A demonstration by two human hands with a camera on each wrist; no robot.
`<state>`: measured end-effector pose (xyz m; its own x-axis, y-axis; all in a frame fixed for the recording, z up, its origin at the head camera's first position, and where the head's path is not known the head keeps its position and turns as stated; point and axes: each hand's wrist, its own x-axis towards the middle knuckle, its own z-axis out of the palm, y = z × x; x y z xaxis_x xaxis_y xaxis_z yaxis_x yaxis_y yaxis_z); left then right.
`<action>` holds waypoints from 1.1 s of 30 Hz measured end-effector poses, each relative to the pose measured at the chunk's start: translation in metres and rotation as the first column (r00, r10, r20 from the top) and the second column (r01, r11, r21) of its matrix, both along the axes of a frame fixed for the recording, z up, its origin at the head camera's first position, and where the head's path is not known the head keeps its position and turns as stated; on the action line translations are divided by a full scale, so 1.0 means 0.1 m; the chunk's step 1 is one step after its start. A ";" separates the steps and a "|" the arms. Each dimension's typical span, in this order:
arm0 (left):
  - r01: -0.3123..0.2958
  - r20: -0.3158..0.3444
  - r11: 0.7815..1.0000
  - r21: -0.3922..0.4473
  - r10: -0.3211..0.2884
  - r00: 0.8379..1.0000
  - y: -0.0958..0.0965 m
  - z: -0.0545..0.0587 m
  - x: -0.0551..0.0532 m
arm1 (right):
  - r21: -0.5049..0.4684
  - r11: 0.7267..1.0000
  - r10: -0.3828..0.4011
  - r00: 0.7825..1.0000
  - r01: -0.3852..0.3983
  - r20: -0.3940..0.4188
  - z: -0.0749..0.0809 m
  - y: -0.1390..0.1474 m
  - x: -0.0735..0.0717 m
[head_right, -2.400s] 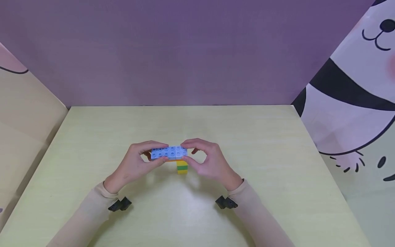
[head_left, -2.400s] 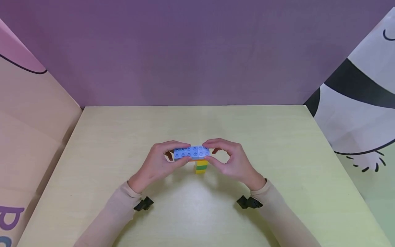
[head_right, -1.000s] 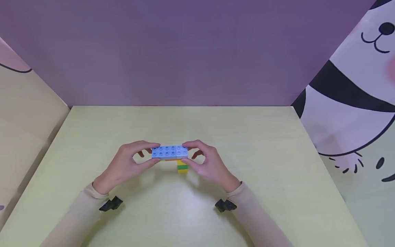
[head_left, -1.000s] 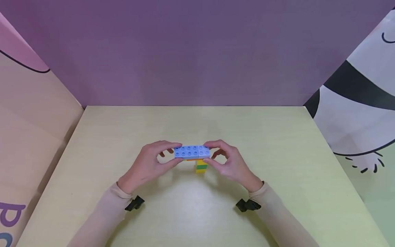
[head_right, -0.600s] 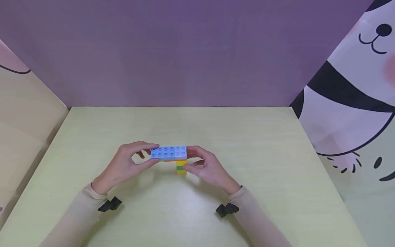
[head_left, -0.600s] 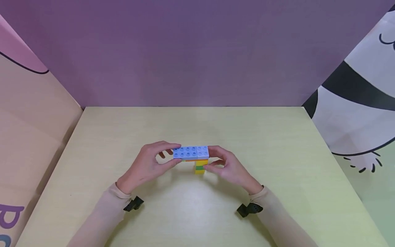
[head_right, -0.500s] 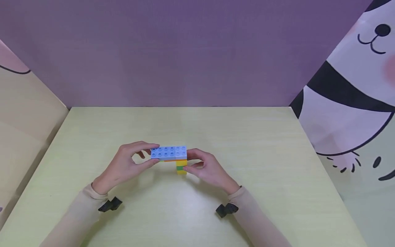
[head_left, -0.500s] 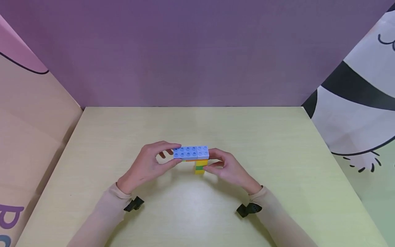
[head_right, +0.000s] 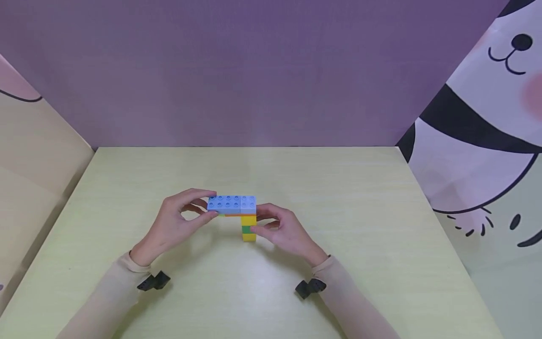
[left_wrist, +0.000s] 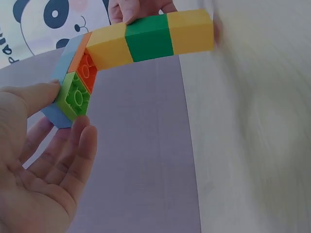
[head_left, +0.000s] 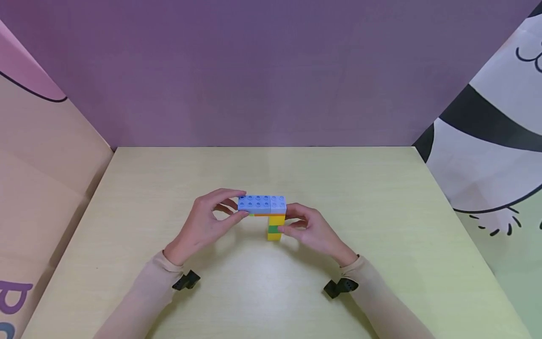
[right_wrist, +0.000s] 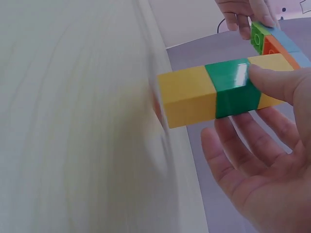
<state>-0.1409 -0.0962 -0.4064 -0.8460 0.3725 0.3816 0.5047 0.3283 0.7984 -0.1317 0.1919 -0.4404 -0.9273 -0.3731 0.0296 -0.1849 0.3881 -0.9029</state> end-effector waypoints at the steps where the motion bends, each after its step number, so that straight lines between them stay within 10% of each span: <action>1: -0.006 0.001 1.000 0.004 0.006 1.000 0.00 0.00 0.00 | 0.008 1.000 -0.006 1.000 0.006 -0.002 0.00 0.00 0.00; 17: -0.167 0.013 0.985 -0.052 0.168 0.986 0.05 -0.09 -0.14 | -0.091 0.985 -0.148 0.989 0.148 0.002 0.05 -0.17 0.09; 33: -0.162 0.038 0.964 -0.211 0.173 0.984 0.11 -0.30 -0.30 | 0.016 0.957 -0.289 0.952 0.289 0.101 -0.06 -0.25 0.17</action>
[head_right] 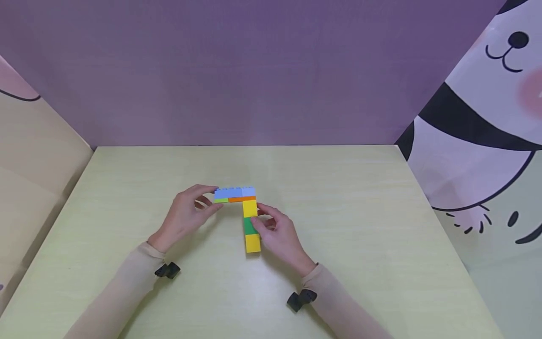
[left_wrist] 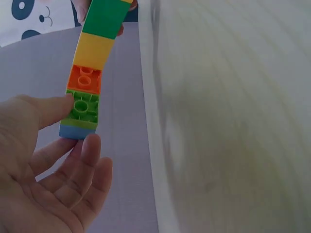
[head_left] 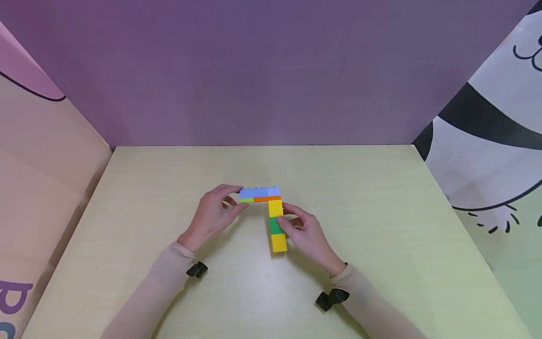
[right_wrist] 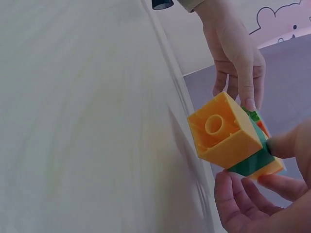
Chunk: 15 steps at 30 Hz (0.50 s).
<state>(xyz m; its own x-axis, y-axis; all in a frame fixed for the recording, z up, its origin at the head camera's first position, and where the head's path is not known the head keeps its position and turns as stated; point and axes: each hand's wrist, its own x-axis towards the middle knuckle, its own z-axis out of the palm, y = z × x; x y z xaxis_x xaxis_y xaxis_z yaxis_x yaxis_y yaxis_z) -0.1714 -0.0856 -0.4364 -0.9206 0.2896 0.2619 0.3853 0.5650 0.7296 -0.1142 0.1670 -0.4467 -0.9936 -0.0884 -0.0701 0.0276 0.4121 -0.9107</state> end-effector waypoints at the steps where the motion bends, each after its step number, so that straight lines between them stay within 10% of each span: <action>1: 0.001 0.012 1.000 -0.006 -0.001 1.000 0.00 -0.01 -0.01 | 0.001 1.000 0.001 1.000 -0.001 0.001 0.00 0.00 0.00; 15: -0.016 0.133 0.998 -0.059 0.024 0.991 0.04 -0.14 -0.20 | 0.115 0.993 -0.034 0.999 0.032 0.023 -0.06 -0.07 -0.10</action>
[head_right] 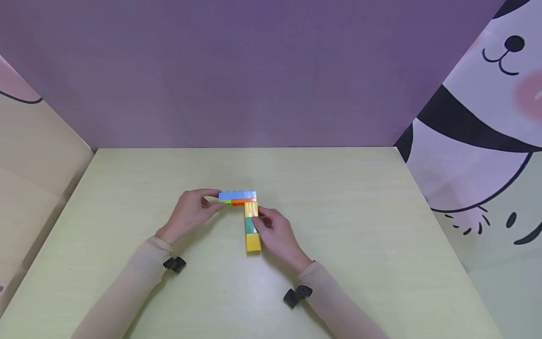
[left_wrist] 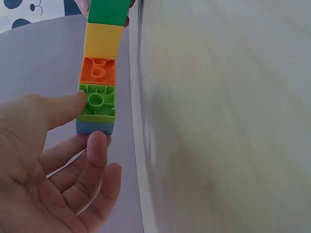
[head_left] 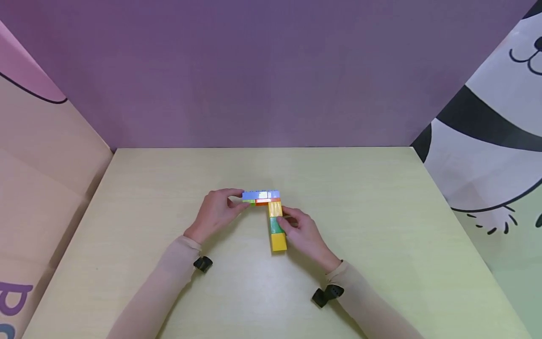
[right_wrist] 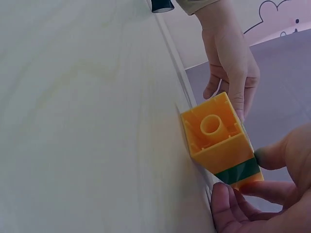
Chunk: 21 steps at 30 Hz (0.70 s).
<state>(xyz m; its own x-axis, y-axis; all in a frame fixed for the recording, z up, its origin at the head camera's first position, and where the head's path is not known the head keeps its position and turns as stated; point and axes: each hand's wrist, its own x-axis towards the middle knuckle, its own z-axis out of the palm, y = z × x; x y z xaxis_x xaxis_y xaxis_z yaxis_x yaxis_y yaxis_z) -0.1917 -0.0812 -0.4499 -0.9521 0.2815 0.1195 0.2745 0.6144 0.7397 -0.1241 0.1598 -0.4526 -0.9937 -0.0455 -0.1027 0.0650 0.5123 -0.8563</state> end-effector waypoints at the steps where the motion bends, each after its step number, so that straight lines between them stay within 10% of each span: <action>1: -0.005 0.009 1.000 -0.010 0.005 1.000 0.01 0.00 0.00 | 0.008 1.000 0.000 1.000 0.000 0.000 -0.01 0.00 -0.01; 21: 0.022 0.038 0.987 -0.157 -0.017 0.999 0.05 -0.01 -0.10 | 0.069 0.998 0.006 1.000 -0.007 0.007 -0.05 0.01 -0.08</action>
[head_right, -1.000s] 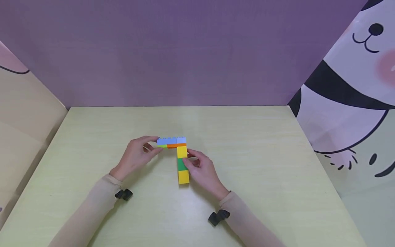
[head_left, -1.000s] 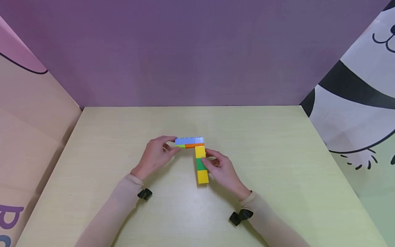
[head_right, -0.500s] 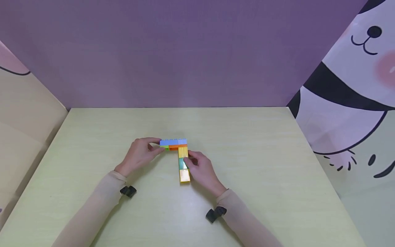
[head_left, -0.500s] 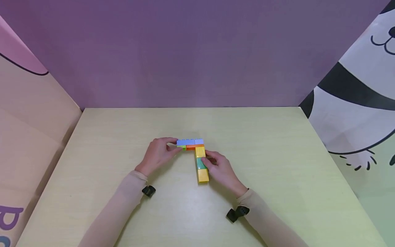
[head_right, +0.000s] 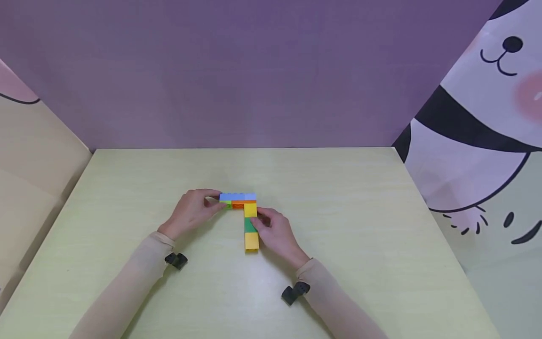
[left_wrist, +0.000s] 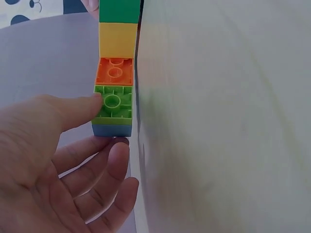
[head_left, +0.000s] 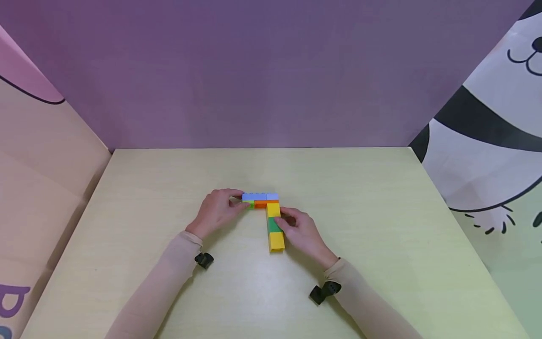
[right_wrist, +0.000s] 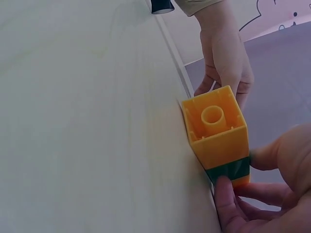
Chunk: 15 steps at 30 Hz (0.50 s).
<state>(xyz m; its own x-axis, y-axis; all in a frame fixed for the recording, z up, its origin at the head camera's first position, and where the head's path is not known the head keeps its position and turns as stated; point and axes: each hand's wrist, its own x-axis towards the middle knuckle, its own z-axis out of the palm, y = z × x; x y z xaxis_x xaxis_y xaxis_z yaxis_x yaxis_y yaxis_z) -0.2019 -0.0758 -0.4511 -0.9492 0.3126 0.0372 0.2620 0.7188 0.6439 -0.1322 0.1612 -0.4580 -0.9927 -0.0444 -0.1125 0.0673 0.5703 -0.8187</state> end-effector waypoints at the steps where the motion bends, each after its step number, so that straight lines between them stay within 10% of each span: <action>1: 0.002 0.004 1.000 -0.002 -0.002 1.000 -0.01 0.00 0.00 | 0.002 1.000 0.003 1.000 -0.003 -0.005 0.00 0.00 0.00; 15: 0.015 0.025 1.000 -0.014 -0.014 1.000 -0.01 0.00 0.00 | 0.032 0.999 0.034 0.999 -0.034 -0.020 0.02 0.03 -0.01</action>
